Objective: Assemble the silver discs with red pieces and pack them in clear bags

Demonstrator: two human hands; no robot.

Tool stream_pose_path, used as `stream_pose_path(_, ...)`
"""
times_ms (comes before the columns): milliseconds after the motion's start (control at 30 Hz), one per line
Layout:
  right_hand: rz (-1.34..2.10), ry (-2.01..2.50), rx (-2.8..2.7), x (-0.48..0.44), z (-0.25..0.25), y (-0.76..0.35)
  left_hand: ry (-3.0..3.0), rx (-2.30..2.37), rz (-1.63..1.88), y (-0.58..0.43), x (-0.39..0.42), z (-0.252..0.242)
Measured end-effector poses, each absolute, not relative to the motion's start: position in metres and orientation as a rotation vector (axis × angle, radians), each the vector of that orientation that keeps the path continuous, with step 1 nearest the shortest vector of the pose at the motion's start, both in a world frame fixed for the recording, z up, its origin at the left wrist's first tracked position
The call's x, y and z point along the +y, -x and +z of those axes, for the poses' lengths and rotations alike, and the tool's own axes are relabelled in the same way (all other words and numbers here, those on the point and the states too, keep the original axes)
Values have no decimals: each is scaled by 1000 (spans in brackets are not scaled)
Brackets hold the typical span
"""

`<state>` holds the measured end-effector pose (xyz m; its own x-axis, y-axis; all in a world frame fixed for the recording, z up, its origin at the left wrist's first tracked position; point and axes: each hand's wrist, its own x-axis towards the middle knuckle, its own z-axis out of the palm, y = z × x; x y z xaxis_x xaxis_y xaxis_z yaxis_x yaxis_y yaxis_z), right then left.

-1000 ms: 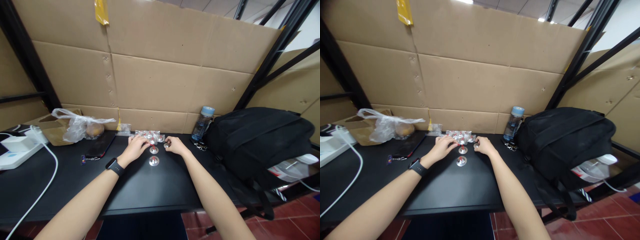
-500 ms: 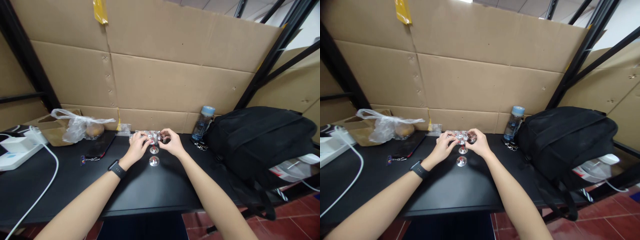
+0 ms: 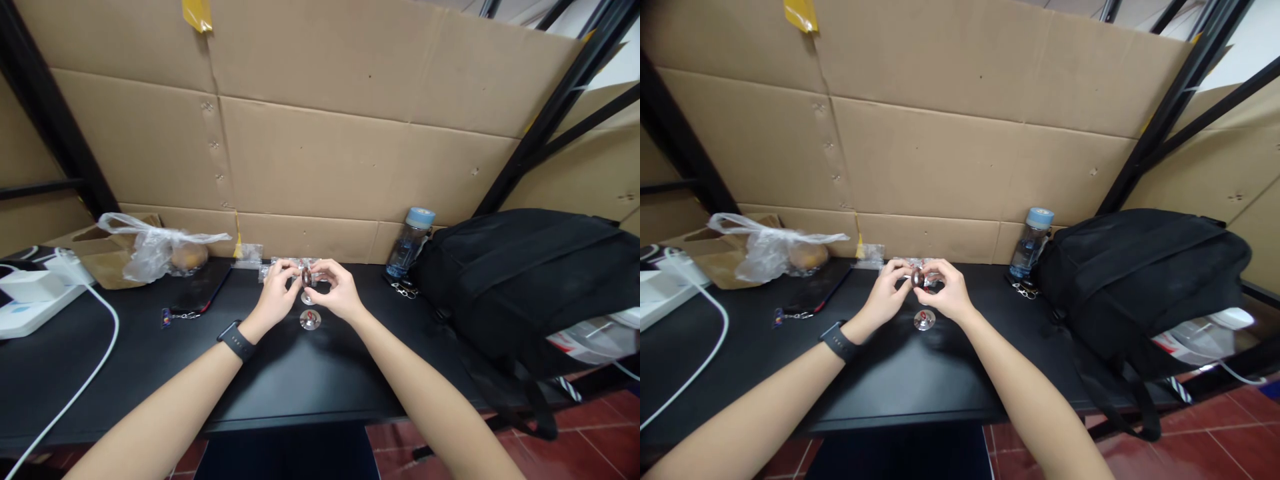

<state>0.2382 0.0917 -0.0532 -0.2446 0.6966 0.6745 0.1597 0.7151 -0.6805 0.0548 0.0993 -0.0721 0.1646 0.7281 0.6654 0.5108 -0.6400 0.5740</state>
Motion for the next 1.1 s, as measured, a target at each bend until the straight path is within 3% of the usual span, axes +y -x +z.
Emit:
stream_pose_path(233, 686, 653, -1706, 92, -54, -235, -2169, 1130, 1497, -57, 99, -73)
stream_pose_path(533, 756, 647, -1665, 95, -55, -237, -2321, 1388, 1518, -57, 86, -62)
stream_pose_path(933, 1099, 636, -1491, 98, -57, -235, -2612, 1490, 1489, -52, 81, -58)
stream_pose_path(1100, 1067, 670, -1508, 98, -57, -236, -2514, 1517, 1555, -53, 81, -55)
